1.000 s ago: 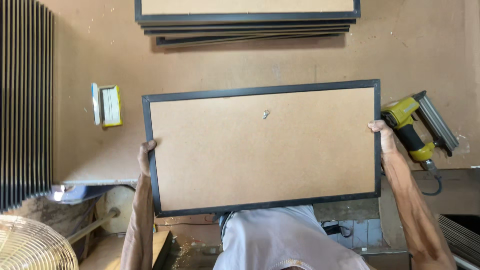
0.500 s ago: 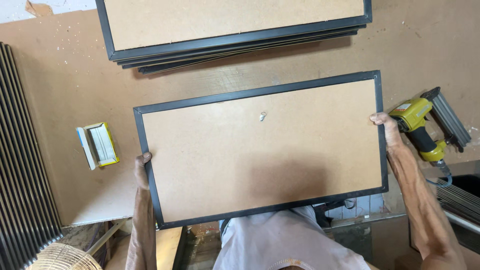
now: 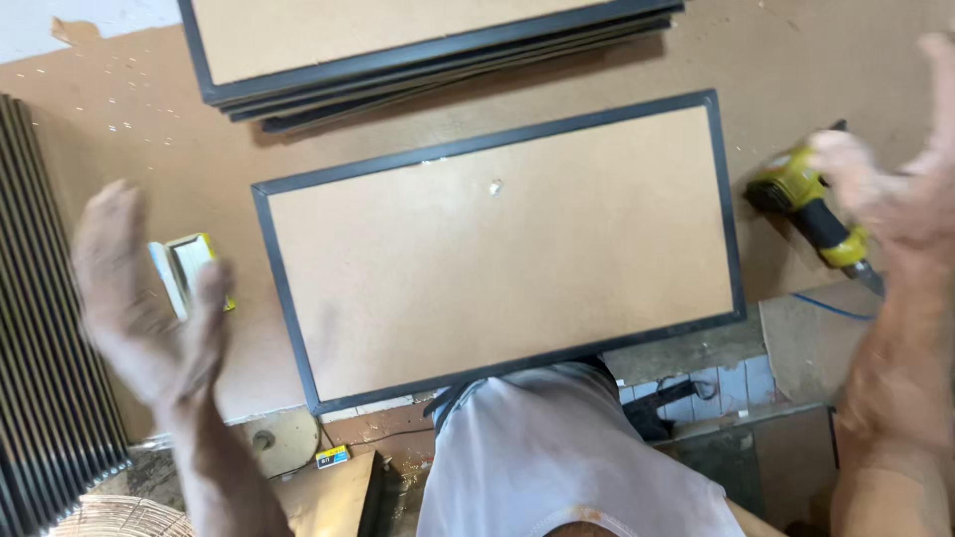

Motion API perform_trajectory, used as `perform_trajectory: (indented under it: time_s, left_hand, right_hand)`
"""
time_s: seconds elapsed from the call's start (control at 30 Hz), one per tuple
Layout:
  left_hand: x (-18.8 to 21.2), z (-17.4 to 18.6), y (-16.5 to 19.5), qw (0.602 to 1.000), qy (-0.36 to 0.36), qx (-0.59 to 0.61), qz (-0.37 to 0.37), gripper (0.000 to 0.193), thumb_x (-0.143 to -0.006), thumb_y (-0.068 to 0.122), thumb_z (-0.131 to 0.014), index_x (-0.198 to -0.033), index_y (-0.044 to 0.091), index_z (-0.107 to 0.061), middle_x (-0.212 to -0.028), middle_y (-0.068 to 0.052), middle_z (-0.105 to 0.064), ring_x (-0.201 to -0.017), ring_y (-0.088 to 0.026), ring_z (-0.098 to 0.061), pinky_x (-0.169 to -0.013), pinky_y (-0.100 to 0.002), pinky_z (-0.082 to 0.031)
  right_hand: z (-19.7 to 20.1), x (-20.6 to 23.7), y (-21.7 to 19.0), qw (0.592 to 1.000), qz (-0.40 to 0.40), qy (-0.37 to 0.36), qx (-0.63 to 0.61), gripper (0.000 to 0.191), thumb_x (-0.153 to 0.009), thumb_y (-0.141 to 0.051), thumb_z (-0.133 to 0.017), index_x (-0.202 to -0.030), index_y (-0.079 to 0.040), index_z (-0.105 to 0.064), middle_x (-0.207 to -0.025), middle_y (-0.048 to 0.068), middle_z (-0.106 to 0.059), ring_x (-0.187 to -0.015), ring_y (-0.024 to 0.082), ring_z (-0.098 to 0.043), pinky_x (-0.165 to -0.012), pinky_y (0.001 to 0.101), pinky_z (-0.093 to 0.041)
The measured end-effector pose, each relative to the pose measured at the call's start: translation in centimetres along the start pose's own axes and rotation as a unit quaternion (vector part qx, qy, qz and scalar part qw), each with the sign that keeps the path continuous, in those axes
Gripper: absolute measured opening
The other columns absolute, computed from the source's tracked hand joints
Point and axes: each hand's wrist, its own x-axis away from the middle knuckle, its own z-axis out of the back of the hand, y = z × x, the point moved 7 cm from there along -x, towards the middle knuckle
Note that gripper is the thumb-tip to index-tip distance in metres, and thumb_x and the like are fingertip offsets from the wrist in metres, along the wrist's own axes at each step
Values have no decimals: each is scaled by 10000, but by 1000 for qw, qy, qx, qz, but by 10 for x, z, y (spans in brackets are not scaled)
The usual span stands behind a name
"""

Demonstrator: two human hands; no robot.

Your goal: The person places a hardboard backing panel into a picture frame, aligns it, and uses a pneumatic nail gun to fasten the backing to the frame along its edges. They then stack the finished frame with others and repeat the fastening process on additional frames.

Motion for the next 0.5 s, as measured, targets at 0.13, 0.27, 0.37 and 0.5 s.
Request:
perform_trajectory:
  time_s: [0.13,0.27,0.37,0.5]
  left_hand:
    - [-15,-188,45,988,-123,37,-90,696,-947,403,-817,-1465,9,-569,-1458,-256,-589,-1408,-412,-510,-1208,-579,-355]
    - [-18,-310,83,978,-173,11,-120,675,-1010,496,-659,-1436,-13,-531,-1427,-244,-571,-1362,-398,-495,-1182,-607,-279]
    - [-19,-337,99,977,-177,-33,-113,633,-1018,525,-609,-1366,-1,-556,-1268,-203,-622,-1220,-368,-560,-1098,-610,-329]
    - [-23,-341,106,973,-193,-84,-97,582,-1002,563,-597,-1194,14,-595,-1048,-161,-616,-1028,-332,-577,-941,-557,-396]
  right_hand:
    - [-118,15,-105,984,141,-102,35,977,-1014,-763,-515,-1545,58,-503,-1613,328,-419,-1475,490,-445,-1173,591,-440]
    - [-229,50,-148,967,166,-191,35,989,-949,-776,-467,-1603,-40,-374,-1677,275,-249,-1533,470,-242,-1194,702,-180]
    - [-250,62,-149,967,142,-211,11,1024,-894,-735,-565,-1611,-39,-342,-1683,259,-214,-1561,452,-172,-1236,682,-110]
    - [-238,55,-156,971,143,-189,-7,1036,-882,-706,-623,-1603,-19,-336,-1667,265,-225,-1546,455,-171,-1225,684,-85]
